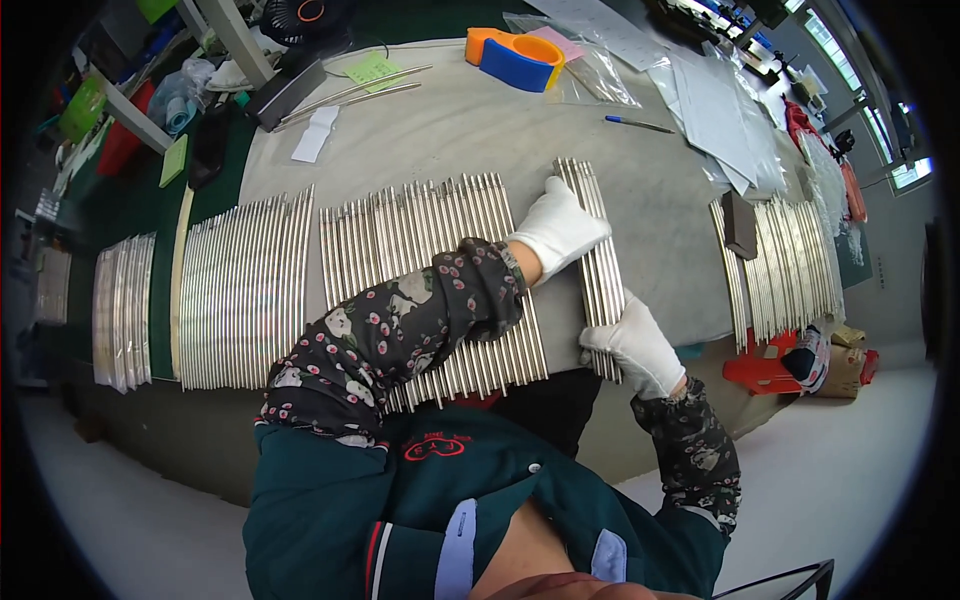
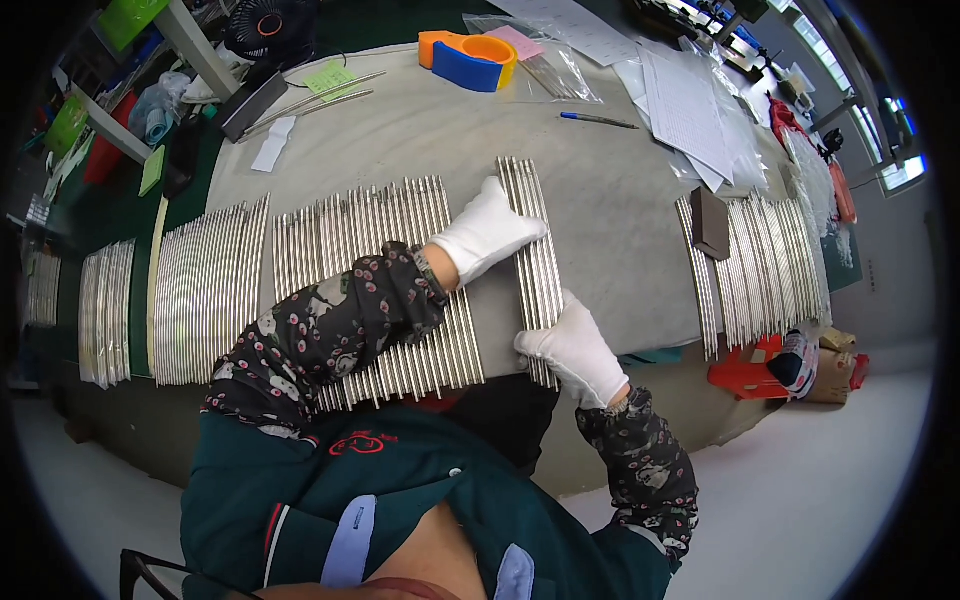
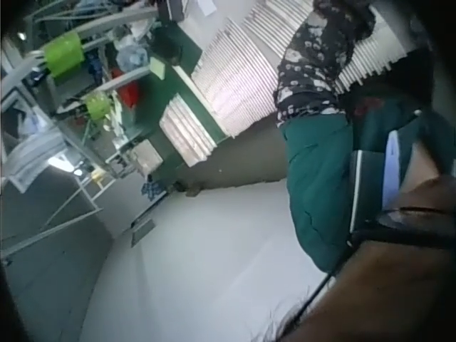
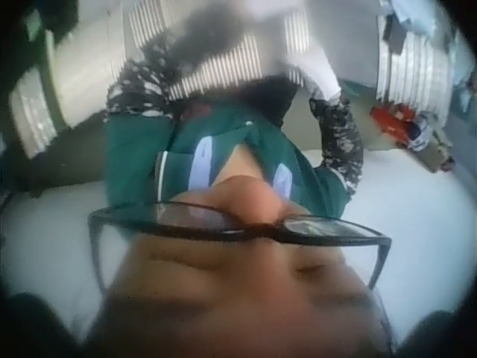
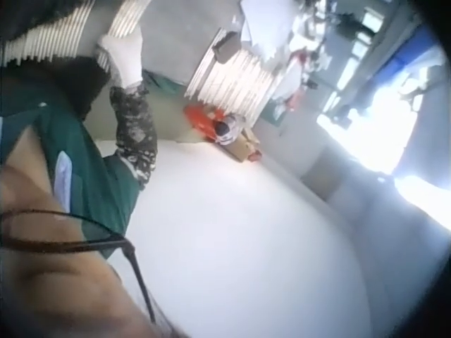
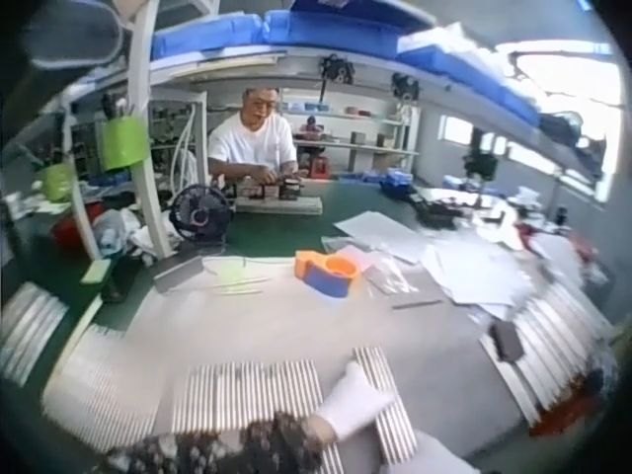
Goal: The recorder uses a hand-held sanding block to sand multiple thin metal rods aligned on a workbench.
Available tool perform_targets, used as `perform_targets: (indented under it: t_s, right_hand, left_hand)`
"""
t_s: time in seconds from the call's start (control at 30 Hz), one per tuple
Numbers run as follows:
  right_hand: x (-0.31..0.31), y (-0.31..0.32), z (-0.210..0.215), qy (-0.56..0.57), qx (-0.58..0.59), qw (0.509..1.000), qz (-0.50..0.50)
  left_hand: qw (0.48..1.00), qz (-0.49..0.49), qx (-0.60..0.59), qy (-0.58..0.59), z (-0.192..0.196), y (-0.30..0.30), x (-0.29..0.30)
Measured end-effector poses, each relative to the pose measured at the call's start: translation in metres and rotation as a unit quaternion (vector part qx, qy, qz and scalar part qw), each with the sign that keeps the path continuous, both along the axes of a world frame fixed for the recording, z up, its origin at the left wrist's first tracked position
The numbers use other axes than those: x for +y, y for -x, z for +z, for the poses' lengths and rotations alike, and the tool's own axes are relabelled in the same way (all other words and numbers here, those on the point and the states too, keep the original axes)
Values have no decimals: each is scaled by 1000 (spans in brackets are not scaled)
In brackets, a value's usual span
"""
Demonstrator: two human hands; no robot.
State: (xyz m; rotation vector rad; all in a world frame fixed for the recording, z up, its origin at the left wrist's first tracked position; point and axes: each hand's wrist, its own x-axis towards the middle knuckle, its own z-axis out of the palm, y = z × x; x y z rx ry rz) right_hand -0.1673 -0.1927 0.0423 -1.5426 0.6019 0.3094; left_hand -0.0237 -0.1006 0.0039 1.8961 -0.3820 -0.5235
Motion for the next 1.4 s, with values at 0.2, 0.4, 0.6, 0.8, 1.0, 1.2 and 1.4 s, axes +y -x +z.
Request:
perform_targets:
  t_s: [0.2,0.4,0.6,0.8,1.0,1.2,1.4]
  right_hand:
    - [0,1,-13,374,-48,914,151]
    - [-17,12,1,563,-126,795,188]
    - [-61,29,-15,483,-127,866,36]
    - [-93,16,-22,404,-109,908,-22]
    - [-104,21,-25,414,-146,898,6]
    - [-95,43,-23,379,-191,905,-12]
    - [-87,71,-43,482,-328,813,-17]
  left_hand:
    - [783,-262,-557,-84,22,24,56]
    - [737,-415,-522,-112,-6,12,47]
    - [710,-448,-528,-127,-8,13,8]
    - [690,-466,-542,-110,-6,5,-15]
    - [677,-482,-539,-139,-3,6,-35]
    - [714,-479,-503,-82,-6,-21,-31]
    - [852,-329,-393,-105,-25,-108,-19]
